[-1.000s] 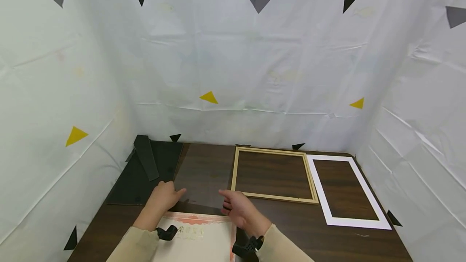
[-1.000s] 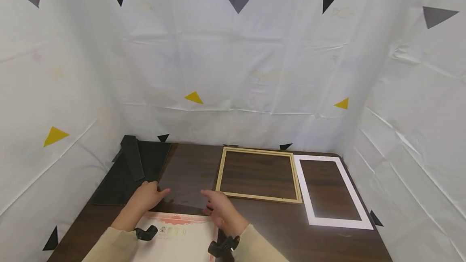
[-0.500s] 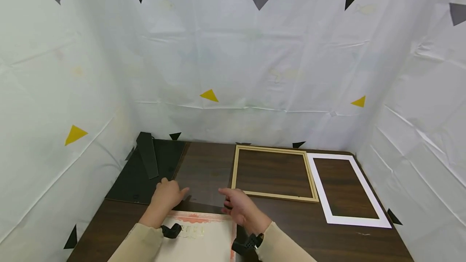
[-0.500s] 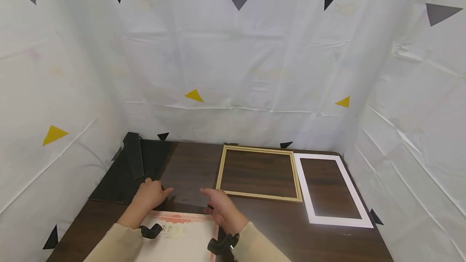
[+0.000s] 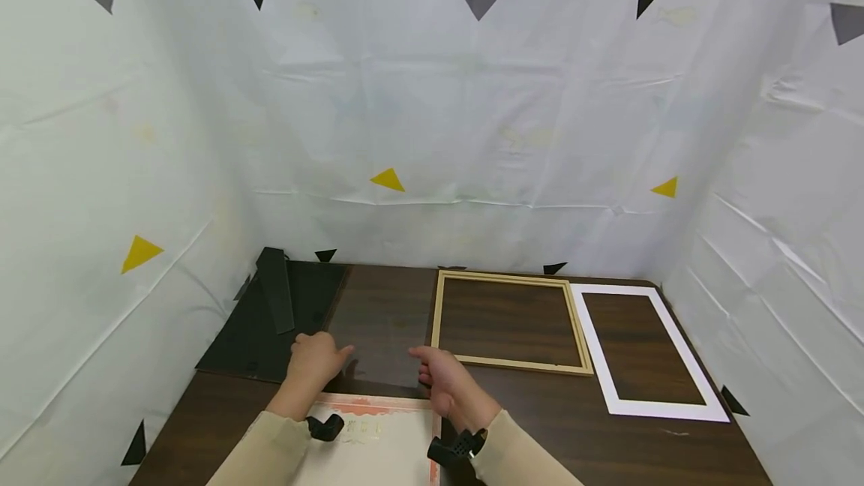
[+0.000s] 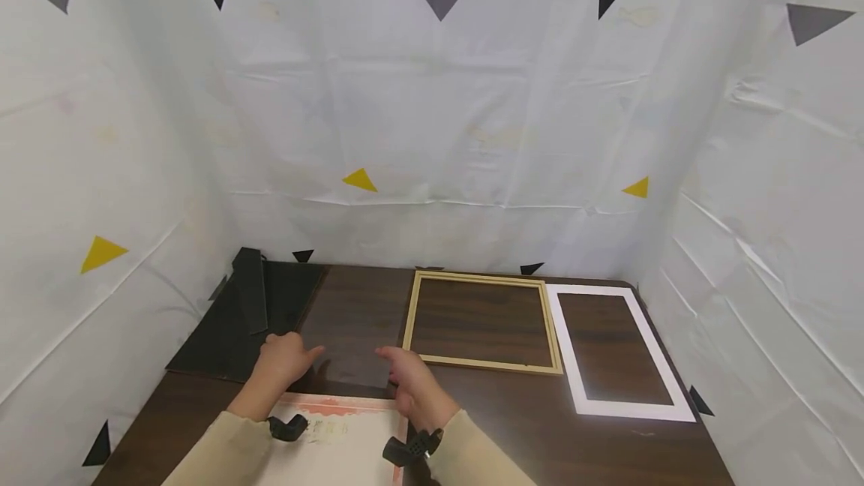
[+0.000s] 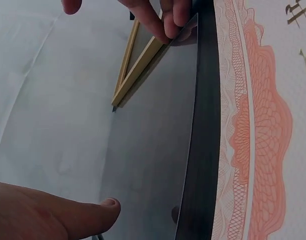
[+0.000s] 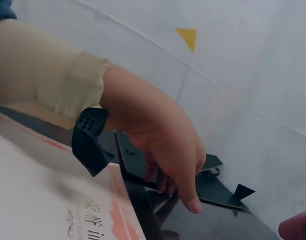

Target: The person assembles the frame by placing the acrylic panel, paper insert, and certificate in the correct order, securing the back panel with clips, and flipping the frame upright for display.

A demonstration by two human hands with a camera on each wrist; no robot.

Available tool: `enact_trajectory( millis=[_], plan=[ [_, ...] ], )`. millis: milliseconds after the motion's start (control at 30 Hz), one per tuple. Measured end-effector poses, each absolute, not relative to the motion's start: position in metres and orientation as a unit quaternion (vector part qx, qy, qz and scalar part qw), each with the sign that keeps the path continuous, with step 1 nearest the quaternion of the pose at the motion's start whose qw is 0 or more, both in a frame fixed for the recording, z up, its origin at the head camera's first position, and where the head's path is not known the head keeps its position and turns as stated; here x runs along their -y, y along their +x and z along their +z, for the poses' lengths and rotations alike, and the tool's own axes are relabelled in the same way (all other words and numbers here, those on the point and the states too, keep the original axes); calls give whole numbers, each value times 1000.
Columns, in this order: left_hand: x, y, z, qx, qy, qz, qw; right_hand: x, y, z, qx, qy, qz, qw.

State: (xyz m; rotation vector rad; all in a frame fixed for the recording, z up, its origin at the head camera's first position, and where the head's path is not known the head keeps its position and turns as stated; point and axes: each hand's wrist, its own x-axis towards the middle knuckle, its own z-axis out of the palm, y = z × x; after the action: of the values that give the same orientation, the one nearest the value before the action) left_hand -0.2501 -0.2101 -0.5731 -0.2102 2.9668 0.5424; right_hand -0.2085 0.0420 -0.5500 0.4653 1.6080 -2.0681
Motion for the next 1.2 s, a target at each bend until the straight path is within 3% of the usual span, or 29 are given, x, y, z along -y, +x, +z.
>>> enact_trajectory(
  millis=[467,867,1200],
  plan=[
    [225,-255,-575,-966,-85,237,52,-41,-209,-561,-586,174,-755,237],
    [229,-244,-550,-936,-69,341,58,-55,-207,-574,-678,109,-707,168],
    [231,-210,-538,-846,-61,523,87,-75,-206,-581,-643,44,-737,203]
  ],
)
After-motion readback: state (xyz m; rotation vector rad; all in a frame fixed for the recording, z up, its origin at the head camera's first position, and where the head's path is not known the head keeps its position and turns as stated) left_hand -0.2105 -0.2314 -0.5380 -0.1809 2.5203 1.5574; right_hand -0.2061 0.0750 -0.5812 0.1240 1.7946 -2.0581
